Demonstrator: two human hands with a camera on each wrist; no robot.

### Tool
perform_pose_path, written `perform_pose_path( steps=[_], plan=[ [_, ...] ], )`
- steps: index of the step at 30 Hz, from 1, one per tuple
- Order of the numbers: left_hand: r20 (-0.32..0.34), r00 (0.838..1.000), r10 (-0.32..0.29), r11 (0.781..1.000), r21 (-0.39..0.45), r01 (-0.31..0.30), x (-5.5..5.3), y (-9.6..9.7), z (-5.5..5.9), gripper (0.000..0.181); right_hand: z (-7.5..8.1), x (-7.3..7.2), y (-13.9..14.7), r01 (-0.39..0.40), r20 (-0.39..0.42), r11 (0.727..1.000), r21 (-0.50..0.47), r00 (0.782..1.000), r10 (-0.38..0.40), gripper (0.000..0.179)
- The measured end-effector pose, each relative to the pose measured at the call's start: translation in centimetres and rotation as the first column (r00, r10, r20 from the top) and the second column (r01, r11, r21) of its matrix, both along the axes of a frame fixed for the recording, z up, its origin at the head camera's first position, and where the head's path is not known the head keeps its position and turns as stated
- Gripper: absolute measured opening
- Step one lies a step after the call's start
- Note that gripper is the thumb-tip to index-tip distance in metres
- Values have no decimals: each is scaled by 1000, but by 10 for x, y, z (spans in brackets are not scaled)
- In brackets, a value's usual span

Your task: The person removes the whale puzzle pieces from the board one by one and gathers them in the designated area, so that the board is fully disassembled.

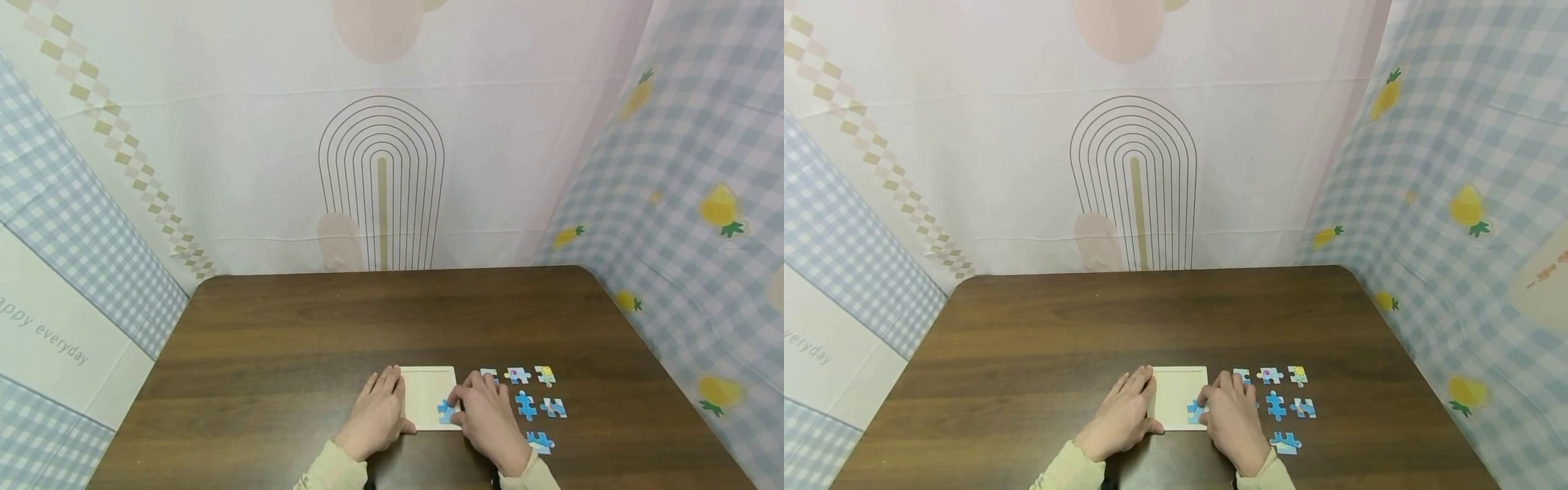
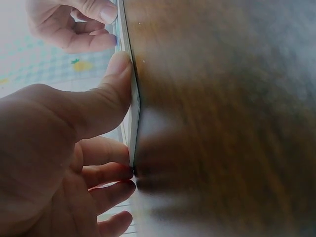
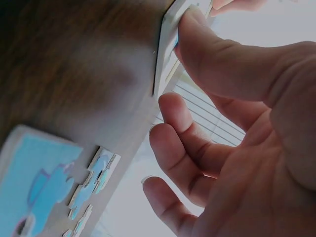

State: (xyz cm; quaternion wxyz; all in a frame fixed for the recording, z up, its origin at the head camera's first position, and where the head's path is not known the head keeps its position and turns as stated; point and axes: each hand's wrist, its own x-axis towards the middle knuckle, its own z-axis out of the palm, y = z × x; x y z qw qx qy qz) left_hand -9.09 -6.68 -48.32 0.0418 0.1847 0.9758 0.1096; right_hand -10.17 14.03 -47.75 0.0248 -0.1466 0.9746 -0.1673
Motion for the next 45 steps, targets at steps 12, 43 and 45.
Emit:
perform_pose_path(
  steps=[12,43,45],
  plan=[
    [-6,1000,-2,1000,16,2,1,0,-1,82,-2,-3,-2,-22,-12,1000,13,1000,22,26],
    [-57,998,-13,1000,5,13,1,-1,-2,81,8,2,-1,-65,-40,988,-143,997,60,30],
    [-55,998,-14,1000,3,14,1,-1,-2,81,9,2,0,-66,-41,986,-150,997,60,30]
  ],
)
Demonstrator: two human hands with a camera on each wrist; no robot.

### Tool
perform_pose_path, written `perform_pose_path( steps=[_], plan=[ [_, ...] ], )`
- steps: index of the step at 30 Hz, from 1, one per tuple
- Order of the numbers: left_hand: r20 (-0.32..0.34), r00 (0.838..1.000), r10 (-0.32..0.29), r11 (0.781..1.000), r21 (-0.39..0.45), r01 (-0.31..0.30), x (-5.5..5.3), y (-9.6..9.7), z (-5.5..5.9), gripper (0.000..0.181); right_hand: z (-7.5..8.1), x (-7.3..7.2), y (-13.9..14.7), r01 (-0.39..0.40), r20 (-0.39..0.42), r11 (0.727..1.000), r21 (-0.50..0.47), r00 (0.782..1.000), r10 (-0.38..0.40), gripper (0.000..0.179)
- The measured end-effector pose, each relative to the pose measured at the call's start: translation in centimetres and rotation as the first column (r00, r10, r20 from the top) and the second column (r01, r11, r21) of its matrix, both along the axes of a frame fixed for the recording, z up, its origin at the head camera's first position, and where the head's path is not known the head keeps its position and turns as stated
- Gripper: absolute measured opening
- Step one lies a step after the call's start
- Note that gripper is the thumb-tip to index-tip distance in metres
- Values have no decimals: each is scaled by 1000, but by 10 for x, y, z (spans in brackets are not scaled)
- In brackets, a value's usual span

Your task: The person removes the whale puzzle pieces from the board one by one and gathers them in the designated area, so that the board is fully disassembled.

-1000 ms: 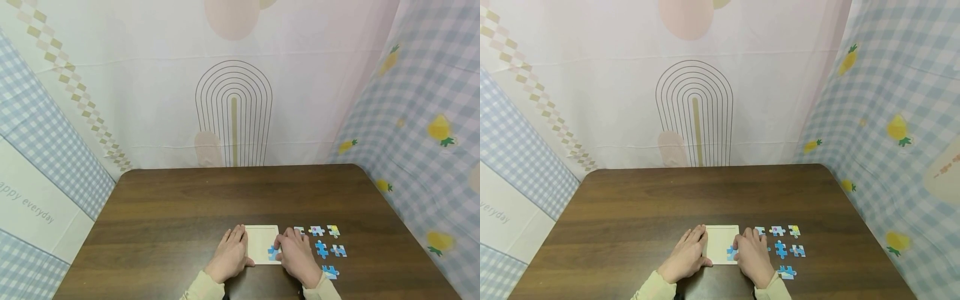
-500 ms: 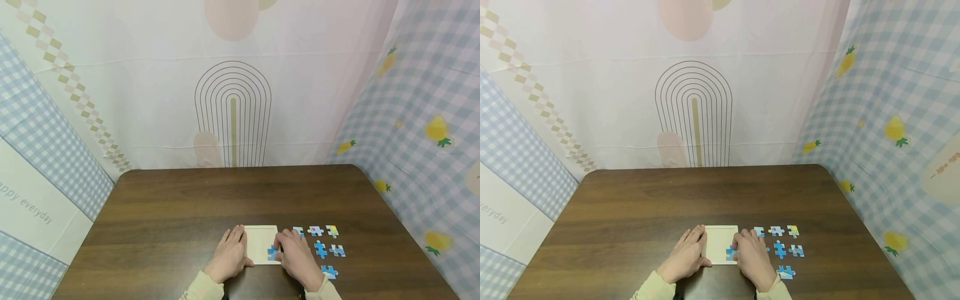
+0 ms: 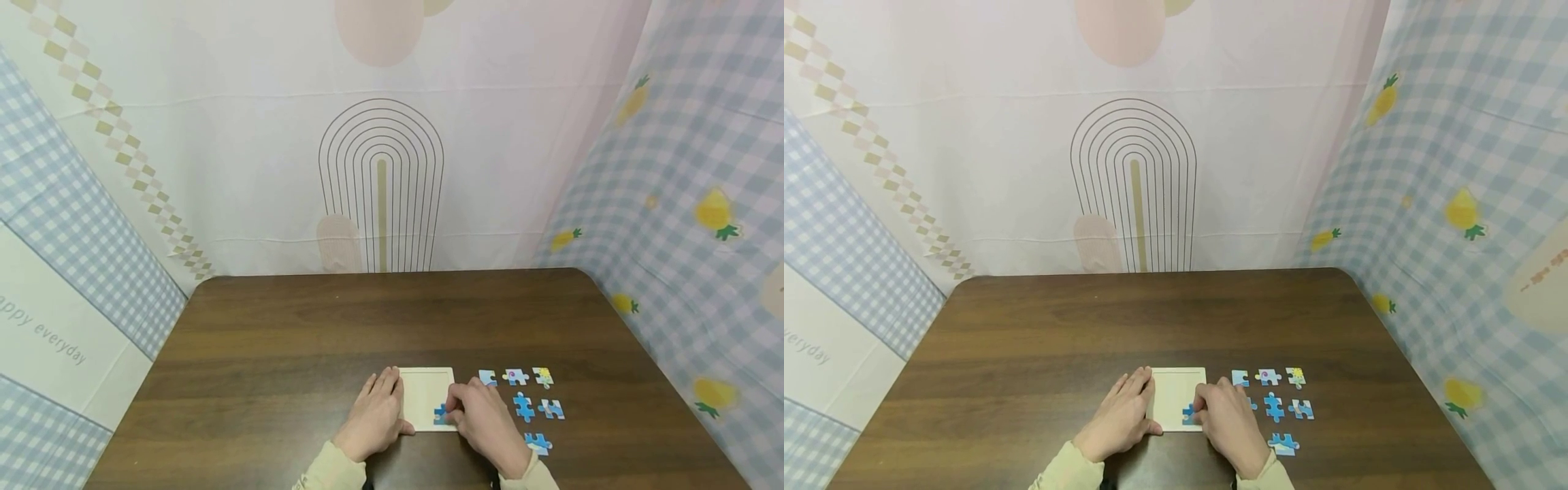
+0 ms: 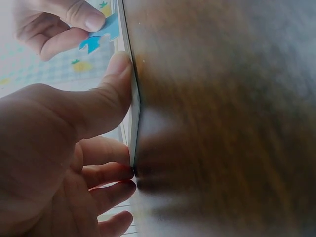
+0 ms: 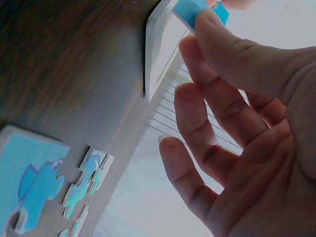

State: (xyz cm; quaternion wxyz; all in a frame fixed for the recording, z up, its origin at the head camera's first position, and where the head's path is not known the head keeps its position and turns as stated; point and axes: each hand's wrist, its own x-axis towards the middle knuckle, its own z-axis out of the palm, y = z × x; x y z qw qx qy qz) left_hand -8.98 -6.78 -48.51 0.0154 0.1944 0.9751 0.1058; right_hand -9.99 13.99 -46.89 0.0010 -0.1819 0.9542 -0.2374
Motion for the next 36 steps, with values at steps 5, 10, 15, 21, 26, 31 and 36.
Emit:
perform_pose_path(
  steps=[5,10,15,21,26,31,36],
  plan=[
    [8,1000,-3,1000,-1,3,-1,0,0,82,-1,0,5,21,-16,999,-29,1000,-21,30],
    [12,1000,-6,1000,6,6,-1,0,1,82,4,1,14,59,-1,995,-78,998,-59,29],
    [12,1000,-9,1000,8,9,1,-1,1,82,15,0,31,105,39,987,-125,994,-101,26],
    [15,1000,-9,1000,11,9,0,-1,2,82,26,-2,66,168,51,977,-133,985,-162,19],
    [19,1000,-13,1000,17,13,0,0,1,82,33,2,107,194,98,977,-84,978,-185,15],
    [15,1000,-15,1000,20,15,1,-1,1,82,31,11,147,249,253,969,2,937,-241,13],
    [21,1000,-14,1000,18,13,1,-1,2,83,19,18,172,288,393,956,51,875,-284,11]
  ],
)
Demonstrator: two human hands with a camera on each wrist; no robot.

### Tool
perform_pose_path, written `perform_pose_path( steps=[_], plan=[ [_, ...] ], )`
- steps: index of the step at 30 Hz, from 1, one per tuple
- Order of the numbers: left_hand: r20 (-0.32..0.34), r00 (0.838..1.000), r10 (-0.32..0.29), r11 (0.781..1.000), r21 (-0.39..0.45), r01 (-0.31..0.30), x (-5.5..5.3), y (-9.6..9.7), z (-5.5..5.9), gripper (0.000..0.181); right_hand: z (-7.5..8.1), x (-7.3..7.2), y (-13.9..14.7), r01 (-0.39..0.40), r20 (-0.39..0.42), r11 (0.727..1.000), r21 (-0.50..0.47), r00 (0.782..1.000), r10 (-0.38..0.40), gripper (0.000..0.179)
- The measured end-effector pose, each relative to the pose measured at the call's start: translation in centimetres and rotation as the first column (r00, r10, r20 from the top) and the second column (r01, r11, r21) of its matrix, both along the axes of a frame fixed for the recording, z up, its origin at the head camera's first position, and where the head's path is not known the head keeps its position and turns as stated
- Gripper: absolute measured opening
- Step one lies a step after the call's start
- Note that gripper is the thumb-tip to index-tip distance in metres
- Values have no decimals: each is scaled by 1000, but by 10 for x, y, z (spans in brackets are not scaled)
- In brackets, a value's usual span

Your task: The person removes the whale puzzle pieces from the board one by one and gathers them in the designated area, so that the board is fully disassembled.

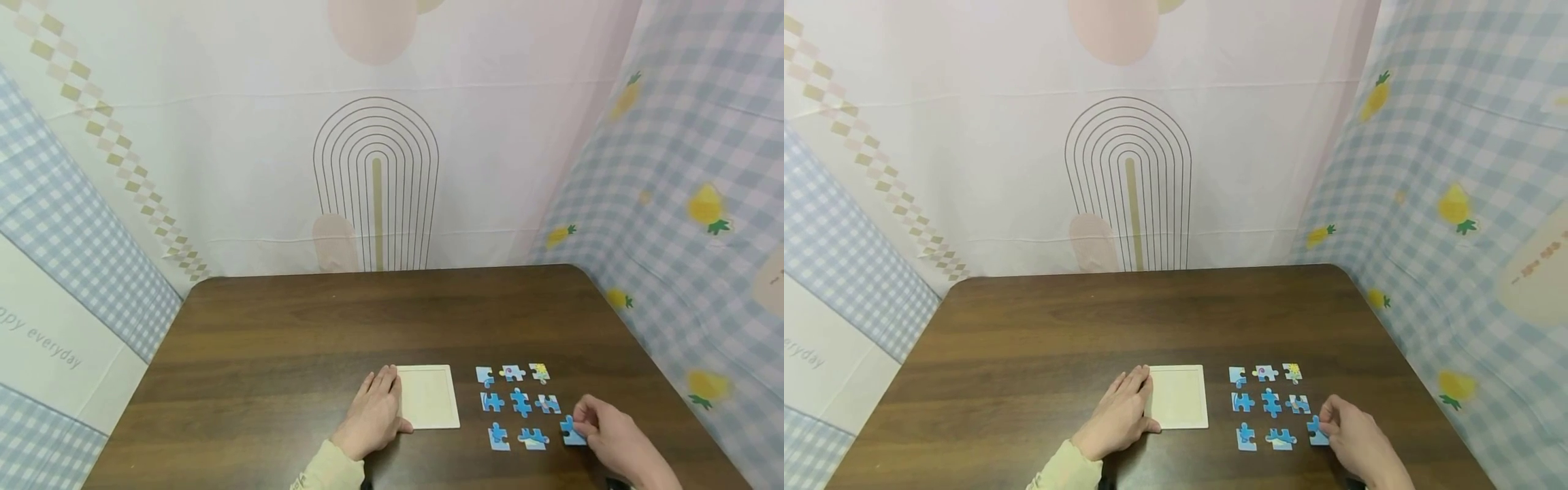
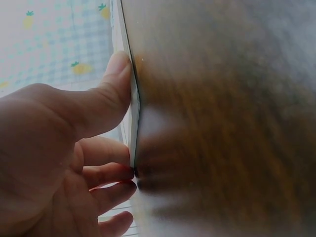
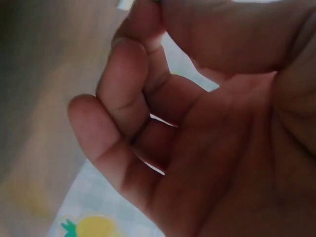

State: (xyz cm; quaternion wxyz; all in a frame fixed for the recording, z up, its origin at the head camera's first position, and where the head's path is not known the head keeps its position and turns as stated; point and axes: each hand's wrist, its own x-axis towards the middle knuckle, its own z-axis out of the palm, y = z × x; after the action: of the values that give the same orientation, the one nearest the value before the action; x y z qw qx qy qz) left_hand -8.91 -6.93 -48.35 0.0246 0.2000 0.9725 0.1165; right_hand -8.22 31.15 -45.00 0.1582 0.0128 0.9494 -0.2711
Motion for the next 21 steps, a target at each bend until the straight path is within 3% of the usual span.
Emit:
perform_pose_path(
  steps=[7,14,21],
  plan=[
    [3,1000,-4,1000,-2,4,-1,0,2,82,-13,2,9,9,39,1000,17,999,-10,8],
    [7,1000,-2,1000,-3,2,0,0,1,82,-19,-2,10,69,103,997,36,992,-73,11],
    [-2,1000,-2,1000,-1,2,0,-1,0,82,-24,-5,9,70,104,995,65,992,-76,11]
  ],
)
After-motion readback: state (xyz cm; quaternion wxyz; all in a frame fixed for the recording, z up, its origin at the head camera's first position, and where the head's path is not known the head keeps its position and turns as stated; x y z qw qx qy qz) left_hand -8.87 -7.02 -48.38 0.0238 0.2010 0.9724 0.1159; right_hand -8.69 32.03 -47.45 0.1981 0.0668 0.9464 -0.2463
